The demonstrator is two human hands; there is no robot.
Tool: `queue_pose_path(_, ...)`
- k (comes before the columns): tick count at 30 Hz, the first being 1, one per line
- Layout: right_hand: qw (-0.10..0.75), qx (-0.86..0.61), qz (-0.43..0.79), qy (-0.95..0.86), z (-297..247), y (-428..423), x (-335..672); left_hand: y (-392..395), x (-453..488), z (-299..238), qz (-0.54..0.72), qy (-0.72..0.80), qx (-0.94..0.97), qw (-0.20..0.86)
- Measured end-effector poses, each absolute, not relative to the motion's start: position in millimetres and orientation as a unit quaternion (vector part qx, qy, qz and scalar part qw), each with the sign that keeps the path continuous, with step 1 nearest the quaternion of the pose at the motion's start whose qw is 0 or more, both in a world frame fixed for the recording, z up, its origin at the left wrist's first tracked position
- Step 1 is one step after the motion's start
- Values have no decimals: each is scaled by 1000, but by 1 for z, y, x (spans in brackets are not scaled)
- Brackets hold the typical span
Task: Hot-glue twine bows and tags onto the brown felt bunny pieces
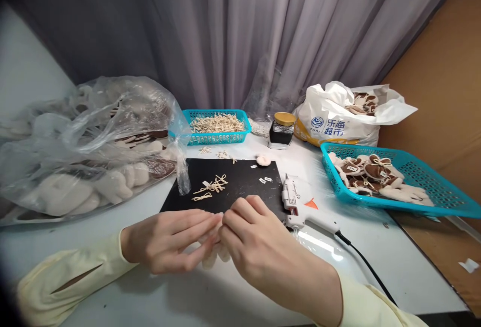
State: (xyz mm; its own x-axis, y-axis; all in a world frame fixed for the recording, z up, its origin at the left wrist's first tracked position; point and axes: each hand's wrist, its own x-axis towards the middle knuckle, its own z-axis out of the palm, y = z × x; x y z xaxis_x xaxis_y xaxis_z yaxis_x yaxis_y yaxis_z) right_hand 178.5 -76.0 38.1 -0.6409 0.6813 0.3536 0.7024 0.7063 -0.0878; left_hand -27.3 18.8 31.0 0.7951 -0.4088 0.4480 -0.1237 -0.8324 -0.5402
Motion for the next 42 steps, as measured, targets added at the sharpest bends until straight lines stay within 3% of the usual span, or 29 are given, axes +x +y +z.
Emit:
queue_pose_path(13, 203, -399, -22, -894, 43, -77, 182, 20, -24, 32, -323, 143, -896, 268)
queue_pose_path(26, 213, -384, -36, -898, 37, -70, 178, 20, -26, 29, -269, 140, -928, 214)
queue_pose_path(35, 261, -391, -13, -883, 33, -67, 180, 15, -30, 17, -324, 52, -944, -14)
queue_pose_path(42, 346, -425, 104, -830, 32, -64, 184, -10, -19, 16, -298, -195, -864, -357)
